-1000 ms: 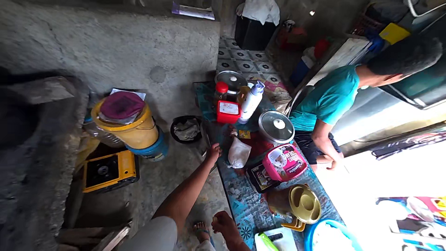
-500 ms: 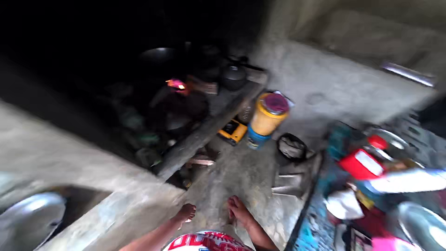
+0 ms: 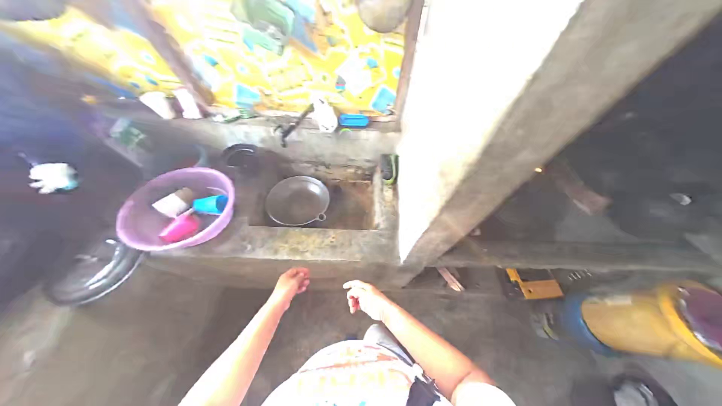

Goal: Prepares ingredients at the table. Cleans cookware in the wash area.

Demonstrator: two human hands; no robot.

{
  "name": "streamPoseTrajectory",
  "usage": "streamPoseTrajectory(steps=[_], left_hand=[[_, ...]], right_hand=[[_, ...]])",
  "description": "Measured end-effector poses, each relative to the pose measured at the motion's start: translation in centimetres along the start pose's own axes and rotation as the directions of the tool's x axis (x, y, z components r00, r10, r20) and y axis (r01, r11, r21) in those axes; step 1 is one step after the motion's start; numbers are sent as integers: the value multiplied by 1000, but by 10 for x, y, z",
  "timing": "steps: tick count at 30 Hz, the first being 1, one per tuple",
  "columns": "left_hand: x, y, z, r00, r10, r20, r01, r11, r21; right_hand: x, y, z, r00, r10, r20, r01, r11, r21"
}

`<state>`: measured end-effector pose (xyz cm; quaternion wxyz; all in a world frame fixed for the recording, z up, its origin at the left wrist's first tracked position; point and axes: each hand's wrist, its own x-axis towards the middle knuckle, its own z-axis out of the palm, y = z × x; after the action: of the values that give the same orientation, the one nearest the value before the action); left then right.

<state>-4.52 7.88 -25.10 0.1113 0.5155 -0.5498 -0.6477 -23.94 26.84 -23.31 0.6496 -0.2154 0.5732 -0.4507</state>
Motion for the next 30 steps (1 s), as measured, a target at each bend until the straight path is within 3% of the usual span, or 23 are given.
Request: streamPoseTrajectory(steps=[5,10,14,17,19,23,25,27,28,29,30], left_hand=[[59,113,-71,951,307,-39,-273,892,360],[140,243,-103,815,579,23,-400,533,745],[228,337,-110,797,584,155,-338,220,915],[288,374,-116,788,512,342,-383,-27,923],[312,386,-118,795,444,413,-408,-112,906],[338,400,-124,806,348,480,-445,-181,877],[343,404,-125,809,339,480,-462,-138,876],[350,398,-131,744,455,489,-531,-41,846],[352,388,-136,678,569,465,-589,41,807],[356,370,-141,613,689,387,-643,151,751],[362,347,-143,593,762,260,-671,290,682]], right_hand=[[82,-70,19,999,19,46,-24,993,116],[179,-144,18,999,5,35,-12,978,207],[271,-202,18,997,9,-72,4,983,184],[330,-245,18,996,-2,-91,24,970,240],[362,-271,20,995,-8,-99,35,961,274],[426,-302,26,990,-10,-138,53,947,317],[453,-309,31,989,-30,-147,80,935,345],[474,-314,36,984,-70,-163,126,921,368],[480,-316,39,980,-99,-172,157,918,363],[483,-318,42,974,-134,-184,191,921,341],[483,-319,43,967,-162,-198,218,926,307]])
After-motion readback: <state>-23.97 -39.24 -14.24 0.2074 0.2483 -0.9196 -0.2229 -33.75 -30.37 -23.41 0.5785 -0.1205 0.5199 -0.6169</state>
